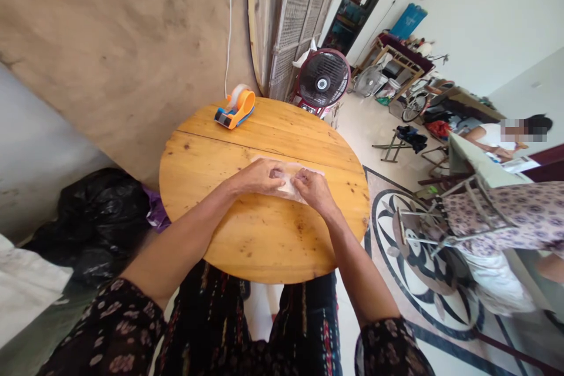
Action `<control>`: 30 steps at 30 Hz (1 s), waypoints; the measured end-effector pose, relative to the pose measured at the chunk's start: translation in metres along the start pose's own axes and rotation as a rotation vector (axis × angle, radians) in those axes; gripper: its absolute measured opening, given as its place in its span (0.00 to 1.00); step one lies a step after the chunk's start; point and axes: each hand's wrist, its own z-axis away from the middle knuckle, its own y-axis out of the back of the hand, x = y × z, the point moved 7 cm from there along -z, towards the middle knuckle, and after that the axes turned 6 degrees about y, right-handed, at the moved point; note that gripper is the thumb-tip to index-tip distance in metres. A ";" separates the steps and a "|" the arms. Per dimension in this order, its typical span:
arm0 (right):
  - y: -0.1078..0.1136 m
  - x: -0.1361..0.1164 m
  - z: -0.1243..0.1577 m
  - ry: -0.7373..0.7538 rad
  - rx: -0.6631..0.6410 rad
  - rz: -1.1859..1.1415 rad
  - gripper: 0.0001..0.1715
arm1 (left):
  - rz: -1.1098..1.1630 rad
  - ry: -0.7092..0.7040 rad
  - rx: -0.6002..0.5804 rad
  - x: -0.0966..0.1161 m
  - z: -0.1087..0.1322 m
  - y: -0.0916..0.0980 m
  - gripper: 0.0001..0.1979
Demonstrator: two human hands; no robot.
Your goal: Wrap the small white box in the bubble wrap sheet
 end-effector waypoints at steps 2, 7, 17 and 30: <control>-0.003 0.010 -0.002 -0.012 0.013 -0.055 0.11 | -0.044 -0.017 0.026 -0.002 -0.003 -0.002 0.07; -0.010 0.029 -0.004 -0.003 0.056 -0.236 0.16 | -0.071 -0.016 0.075 -0.005 -0.005 -0.001 0.07; -0.032 0.043 0.003 -0.130 0.005 -0.627 0.19 | 0.034 0.068 0.026 -0.008 -0.004 -0.004 0.07; -0.013 0.044 0.015 -0.076 0.058 -0.172 0.14 | 0.189 0.131 -0.098 -0.006 -0.002 -0.014 0.07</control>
